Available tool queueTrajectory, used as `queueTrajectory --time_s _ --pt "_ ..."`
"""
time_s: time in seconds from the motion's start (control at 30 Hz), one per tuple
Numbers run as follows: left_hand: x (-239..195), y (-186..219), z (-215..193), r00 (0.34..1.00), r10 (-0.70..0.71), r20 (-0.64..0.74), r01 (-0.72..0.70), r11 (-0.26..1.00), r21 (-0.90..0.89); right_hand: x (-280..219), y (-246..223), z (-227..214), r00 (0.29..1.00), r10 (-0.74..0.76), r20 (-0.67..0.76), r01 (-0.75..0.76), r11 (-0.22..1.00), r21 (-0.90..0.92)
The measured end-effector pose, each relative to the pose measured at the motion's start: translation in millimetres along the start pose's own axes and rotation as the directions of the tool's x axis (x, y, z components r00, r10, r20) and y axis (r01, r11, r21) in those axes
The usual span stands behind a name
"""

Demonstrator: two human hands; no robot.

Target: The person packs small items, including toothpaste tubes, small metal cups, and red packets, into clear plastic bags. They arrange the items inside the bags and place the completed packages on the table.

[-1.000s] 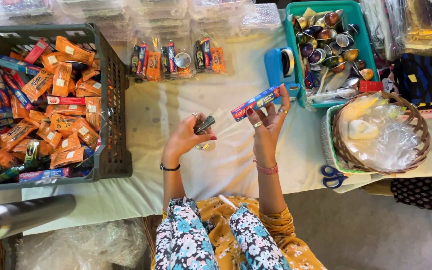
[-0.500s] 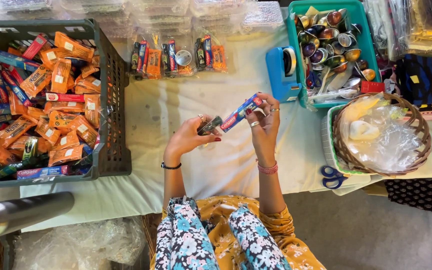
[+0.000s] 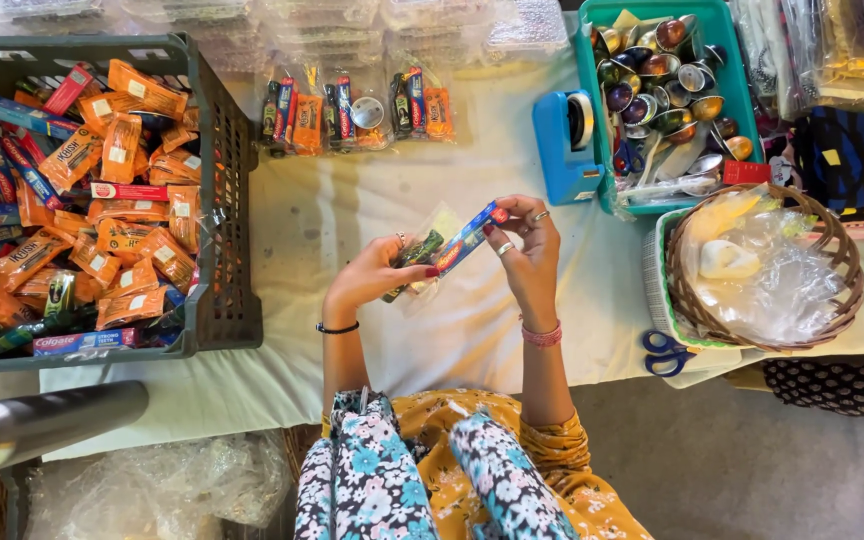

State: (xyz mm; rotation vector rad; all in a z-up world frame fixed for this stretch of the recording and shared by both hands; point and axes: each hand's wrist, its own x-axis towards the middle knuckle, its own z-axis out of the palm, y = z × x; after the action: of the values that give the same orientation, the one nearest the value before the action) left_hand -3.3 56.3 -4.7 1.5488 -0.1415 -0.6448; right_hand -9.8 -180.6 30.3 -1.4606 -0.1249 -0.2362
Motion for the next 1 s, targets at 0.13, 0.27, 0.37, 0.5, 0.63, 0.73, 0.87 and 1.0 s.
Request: queueTrajectory --time_s 0.13,0.27,0.37,0.5,0.63,0.73,0.87,1.0 --pt "4 -7 1 0.998 0.058 0.035 -0.058 0.998 0.01 -1 -4 2 0.998 -0.054 0.015 0.056 0.956 -0.289" --pt "-2 7 6 0.994 0.09 0.06 -0.09 0.996 -0.003 1 5 3 0.993 0.107 0.048 -0.104 0.993 -0.061" --pt "-3 7 6 0.996 0.071 0.055 -0.075 0.995 0.068 1 9 3 0.987 0.154 0.037 -0.144 0.971 -0.191" --pt "1 1 6 0.997 0.063 0.05 -0.064 0.998 0.027 -1 7 3 0.996 0.084 0.026 -0.072 0.949 -0.306" --pt "4 -1 7 0.997 0.065 0.028 -0.064 0.997 -0.04 -1 -13 12 0.998 0.061 -0.02 -0.063 0.888 -0.455" --pt "0 10 10 0.998 0.055 0.035 -0.055 0.998 -0.006 -3 -15 20 0.999 0.01 -0.042 -0.033 0.8 -0.599" --pt "2 9 11 0.998 0.051 0.023 -0.051 0.999 0.016 -6 6 23 0.998 -0.055 -0.019 0.039 0.866 -0.499" --pt "6 3 8 0.995 0.08 -0.058 -0.081 0.997 -0.014 -5 -3 19 0.995 -0.092 0.049 0.104 0.871 -0.48"
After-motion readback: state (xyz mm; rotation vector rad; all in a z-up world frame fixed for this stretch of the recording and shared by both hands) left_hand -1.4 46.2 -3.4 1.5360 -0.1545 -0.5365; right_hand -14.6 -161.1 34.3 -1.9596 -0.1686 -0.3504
